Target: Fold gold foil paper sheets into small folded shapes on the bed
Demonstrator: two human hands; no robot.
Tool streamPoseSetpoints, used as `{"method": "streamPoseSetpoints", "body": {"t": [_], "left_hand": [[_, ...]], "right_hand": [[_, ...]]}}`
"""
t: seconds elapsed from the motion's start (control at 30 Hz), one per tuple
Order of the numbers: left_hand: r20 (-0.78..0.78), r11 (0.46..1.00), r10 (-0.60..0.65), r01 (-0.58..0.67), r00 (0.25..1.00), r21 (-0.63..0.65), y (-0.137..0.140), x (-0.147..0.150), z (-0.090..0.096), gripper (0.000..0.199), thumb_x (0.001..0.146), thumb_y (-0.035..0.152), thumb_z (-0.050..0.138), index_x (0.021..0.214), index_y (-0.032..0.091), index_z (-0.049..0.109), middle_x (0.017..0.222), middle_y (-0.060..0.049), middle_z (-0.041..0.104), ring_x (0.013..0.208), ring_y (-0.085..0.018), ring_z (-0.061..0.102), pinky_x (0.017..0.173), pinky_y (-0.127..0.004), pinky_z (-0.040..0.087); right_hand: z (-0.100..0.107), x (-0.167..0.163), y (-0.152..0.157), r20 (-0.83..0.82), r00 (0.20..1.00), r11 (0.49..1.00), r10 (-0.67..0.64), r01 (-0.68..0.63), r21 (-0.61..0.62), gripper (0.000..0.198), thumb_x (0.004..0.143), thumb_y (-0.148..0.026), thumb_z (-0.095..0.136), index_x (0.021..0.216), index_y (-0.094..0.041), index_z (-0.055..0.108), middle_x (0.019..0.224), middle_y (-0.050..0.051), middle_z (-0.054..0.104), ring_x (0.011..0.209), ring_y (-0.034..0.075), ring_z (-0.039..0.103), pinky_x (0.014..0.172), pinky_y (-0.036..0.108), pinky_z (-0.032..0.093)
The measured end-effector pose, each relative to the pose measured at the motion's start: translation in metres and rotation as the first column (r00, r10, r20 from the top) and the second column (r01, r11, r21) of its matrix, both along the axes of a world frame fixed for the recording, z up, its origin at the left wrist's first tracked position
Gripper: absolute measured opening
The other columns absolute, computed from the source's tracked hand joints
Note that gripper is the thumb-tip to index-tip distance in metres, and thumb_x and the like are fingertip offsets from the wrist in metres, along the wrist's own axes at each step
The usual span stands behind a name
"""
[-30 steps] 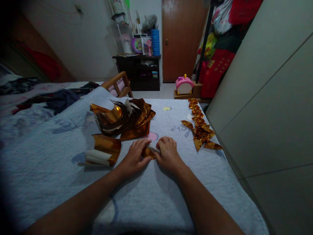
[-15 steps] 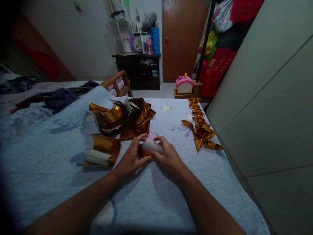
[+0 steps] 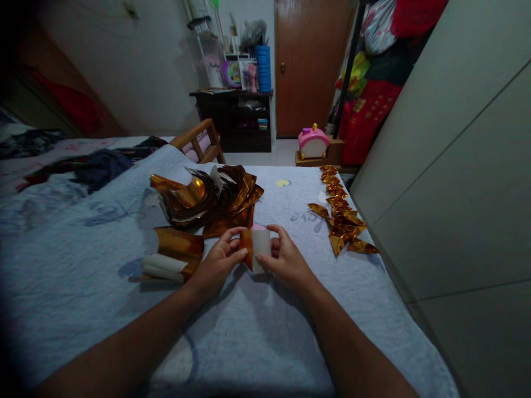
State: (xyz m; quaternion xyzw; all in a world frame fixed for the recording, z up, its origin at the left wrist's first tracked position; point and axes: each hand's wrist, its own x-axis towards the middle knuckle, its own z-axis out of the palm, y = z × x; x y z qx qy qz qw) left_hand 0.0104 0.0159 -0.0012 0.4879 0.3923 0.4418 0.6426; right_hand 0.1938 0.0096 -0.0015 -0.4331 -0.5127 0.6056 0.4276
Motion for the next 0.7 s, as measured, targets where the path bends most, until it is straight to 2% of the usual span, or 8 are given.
{"method": "streamPoseSetpoints", "body": {"t": [0.1, 0.2, 0.3, 0.37, 0.53, 0.6, 0.7], "left_hand": [[-0.017, 0.998, -0.06, 0.06, 0.998, 0.007, -0.0013, -0.0012, -0.0003, 0.048, 0.085, 0.029, 0.065, 0.129, 0.023, 0.045, 0.107, -0.005, 0.068, 0.096, -0.019, 0.068, 0.082, -0.031, 0.055], [-0.125, 0.992, -0.105, 0.113, 0.987, 0.061, -0.0033, -0.0018, -0.0041, 0.053, 0.088, 0.027, 0.062, 0.136, 0.024, 0.04, 0.092, 0.0, 0.066, 0.084, -0.016, 0.067, 0.075, -0.029, 0.053], [-0.292, 0.986, -0.062, 0.104, 0.955, 0.132, -0.0051, -0.0022, -0.0072, 0.047, 0.089, 0.027, 0.06, 0.132, 0.023, 0.042, 0.082, 0.002, 0.063, 0.074, -0.014, 0.063, 0.068, -0.027, 0.05], [-0.389, 0.978, -0.027, 0.104, 0.921, 0.18, -0.0056, -0.0024, -0.0069, 0.037, 0.089, 0.026, 0.06, 0.124, 0.021, 0.049, 0.083, 0.001, 0.064, 0.076, -0.015, 0.064, 0.069, -0.028, 0.05], [-0.479, 0.954, 0.023, 0.124, 0.878, 0.273, -0.0046, -0.0028, -0.0021, 0.024, 0.087, 0.023, 0.06, 0.111, 0.02, 0.059, 0.09, -0.002, 0.068, 0.081, -0.016, 0.065, 0.073, -0.028, 0.052], [-0.514, 0.949, 0.041, 0.128, 0.857, 0.289, -0.0042, -0.0028, -0.0017, 0.021, 0.087, 0.022, 0.061, 0.108, 0.02, 0.061, 0.086, -0.001, 0.068, 0.077, -0.016, 0.064, 0.07, -0.027, 0.051], [-0.588, 0.937, 0.064, 0.154, 0.806, 0.312, -0.0042, -0.0026, -0.0029, 0.019, 0.085, 0.019, 0.061, 0.104, 0.019, 0.063, 0.086, -0.002, 0.068, 0.077, -0.016, 0.063, 0.07, -0.027, 0.049]], "right_hand": [[0.0034, 0.0054, 0.0011, 0.062, 0.997, 0.999, -0.05, 0.048, 0.023, 0.059, 0.08, -0.033, 0.068, 0.13, -0.024, 0.04, 0.083, -0.002, 0.063, 0.068, 0.016, 0.064, 0.059, 0.028, 0.048], [0.0065, 0.0096, 0.0019, 0.23, 0.967, 0.992, -0.107, 0.087, 0.095, 0.044, 0.083, -0.035, 0.064, 0.122, -0.021, 0.051, 0.071, -0.006, 0.053, 0.058, 0.013, 0.053, 0.051, 0.024, 0.038], [0.0091, 0.0108, 0.0015, 0.451, 0.876, 0.974, -0.168, 0.076, 0.216, 0.025, 0.084, -0.03, 0.062, 0.107, -0.02, 0.063, 0.065, -0.006, 0.05, 0.057, 0.013, 0.049, 0.052, 0.025, 0.035], [0.0102, 0.0099, 0.0005, 0.583, 0.791, 0.962, -0.184, 0.025, 0.27, 0.019, 0.086, -0.027, 0.061, 0.102, -0.019, 0.067, 0.064, -0.004, 0.055, 0.057, 0.013, 0.051, 0.055, 0.026, 0.035], [0.0089, 0.0076, -0.0009, 0.817, 0.544, 0.957, -0.193, -0.081, 0.28, 0.015, 0.09, -0.027, 0.062, 0.099, -0.019, 0.072, 0.063, 0.001, 0.064, 0.058, 0.017, 0.056, 0.058, 0.028, 0.033], [0.0071, 0.0083, -0.0003, 0.84, 0.508, 0.958, -0.19, -0.089, 0.271, 0.015, 0.091, -0.027, 0.062, 0.1, -0.02, 0.073, 0.066, 0.002, 0.066, 0.061, 0.017, 0.058, 0.059, 0.028, 0.034], [0.0041, 0.0098, 0.0008, 0.826, 0.513, 0.94, -0.233, -0.101, 0.327, 0.015, 0.089, -0.022, 0.063, 0.1, -0.019, 0.071, 0.078, 0.004, 0.069, 0.07, 0.019, 0.06, 0.065, 0.029, 0.039]]}}
